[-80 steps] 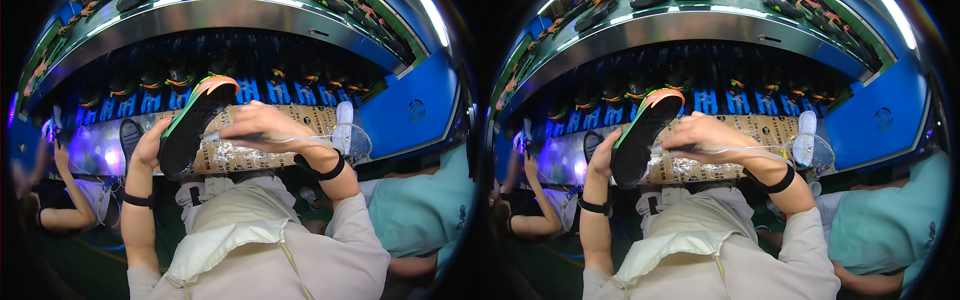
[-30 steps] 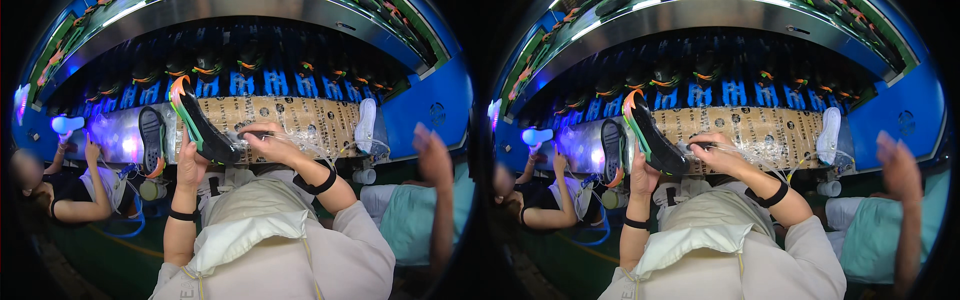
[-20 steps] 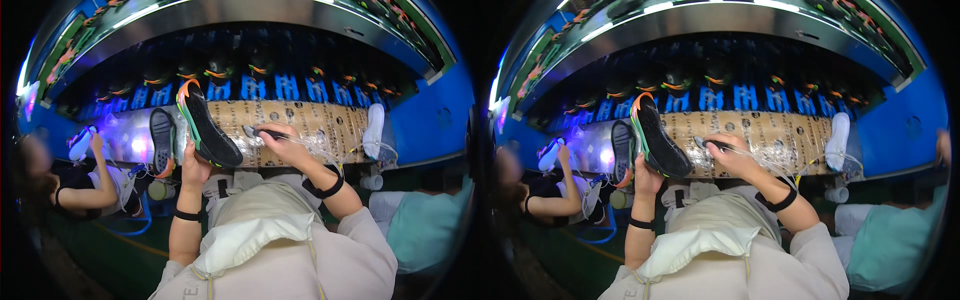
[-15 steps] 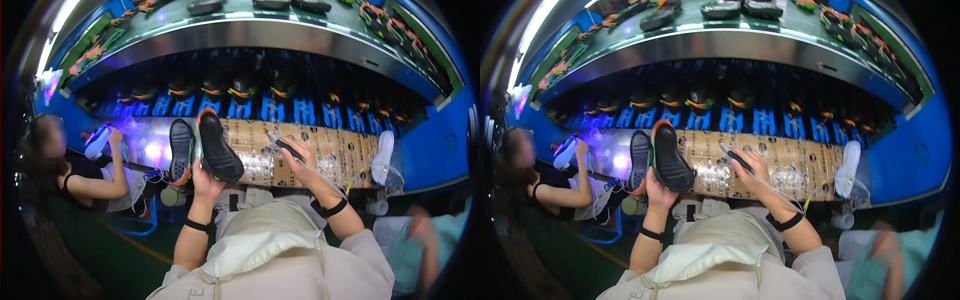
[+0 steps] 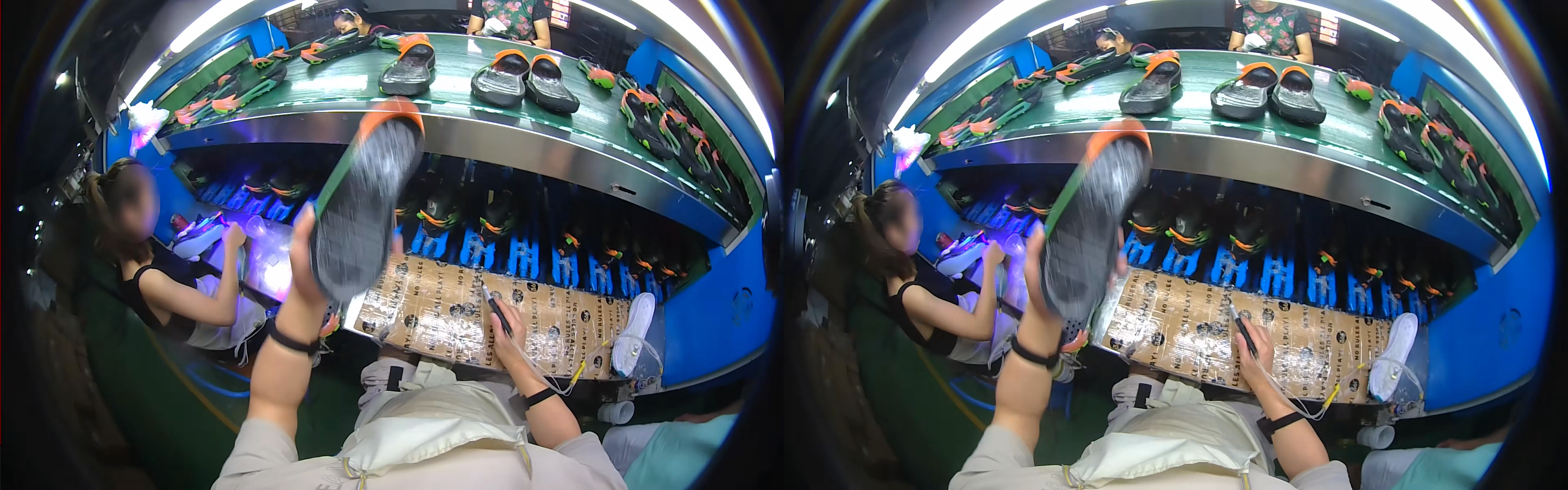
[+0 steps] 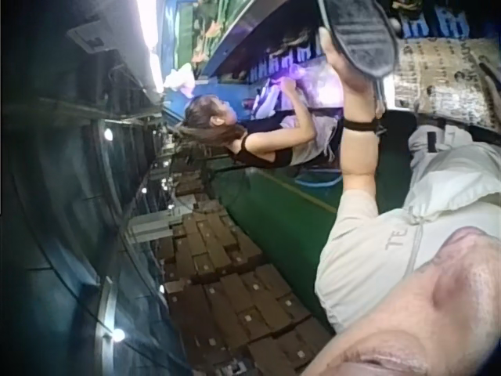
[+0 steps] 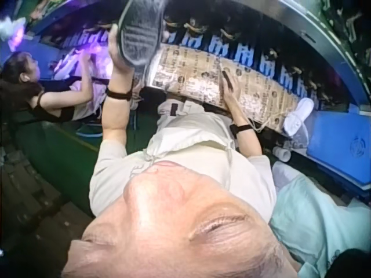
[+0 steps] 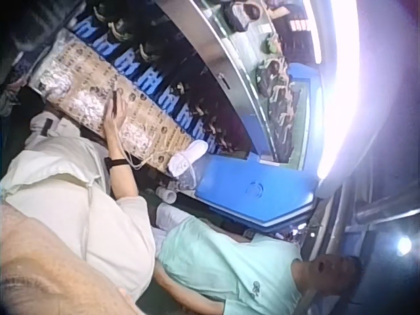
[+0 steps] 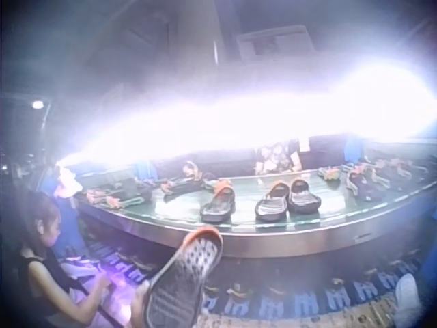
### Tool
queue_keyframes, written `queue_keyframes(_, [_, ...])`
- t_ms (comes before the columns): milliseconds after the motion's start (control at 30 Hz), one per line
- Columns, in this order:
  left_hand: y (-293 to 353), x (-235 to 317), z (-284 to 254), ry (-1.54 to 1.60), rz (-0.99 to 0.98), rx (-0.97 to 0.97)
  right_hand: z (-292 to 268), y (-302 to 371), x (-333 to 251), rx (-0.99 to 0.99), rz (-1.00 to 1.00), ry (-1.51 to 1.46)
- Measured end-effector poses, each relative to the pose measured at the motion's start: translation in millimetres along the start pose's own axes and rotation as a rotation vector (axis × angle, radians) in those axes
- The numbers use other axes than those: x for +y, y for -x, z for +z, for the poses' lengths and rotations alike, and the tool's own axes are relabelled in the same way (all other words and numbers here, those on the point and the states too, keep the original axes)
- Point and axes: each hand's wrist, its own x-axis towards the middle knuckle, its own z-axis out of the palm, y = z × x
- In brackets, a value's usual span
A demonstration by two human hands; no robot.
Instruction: Applying glue to the bottom of shoe soles using a brush while on an assembly line.
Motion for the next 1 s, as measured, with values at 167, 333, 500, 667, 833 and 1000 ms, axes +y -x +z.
queue_keyframes(167, [-89,44,13,0.256,0.344,0.153,-2,0,-4,0.015,0.006,0.002])
queue_keyframes(333, [-97,20,-7,-0.570,0.615,0.491,-1,-3,-9,0.009,0.010,-0.001])
queue_keyframes(500, [-133,68,-32,-2.014,1.072,0.754,-9,-4,-11,-0.024,0.060,0.008])
queue_keyframes(667, [-158,137,-75,-2.430,0.835,1.079,-6,-6,-14,-0.009,0.059,-0.014])
queue_keyframes(833, [-150,199,-127,-2.422,0.535,0.989,-3,-8,-16,-0.007,0.101,-0.056])
queue_keyframes(1000, [-171,204,-124,-2.271,0.328,0.709,-2,-11,-12,-0.029,0.096,-0.041])
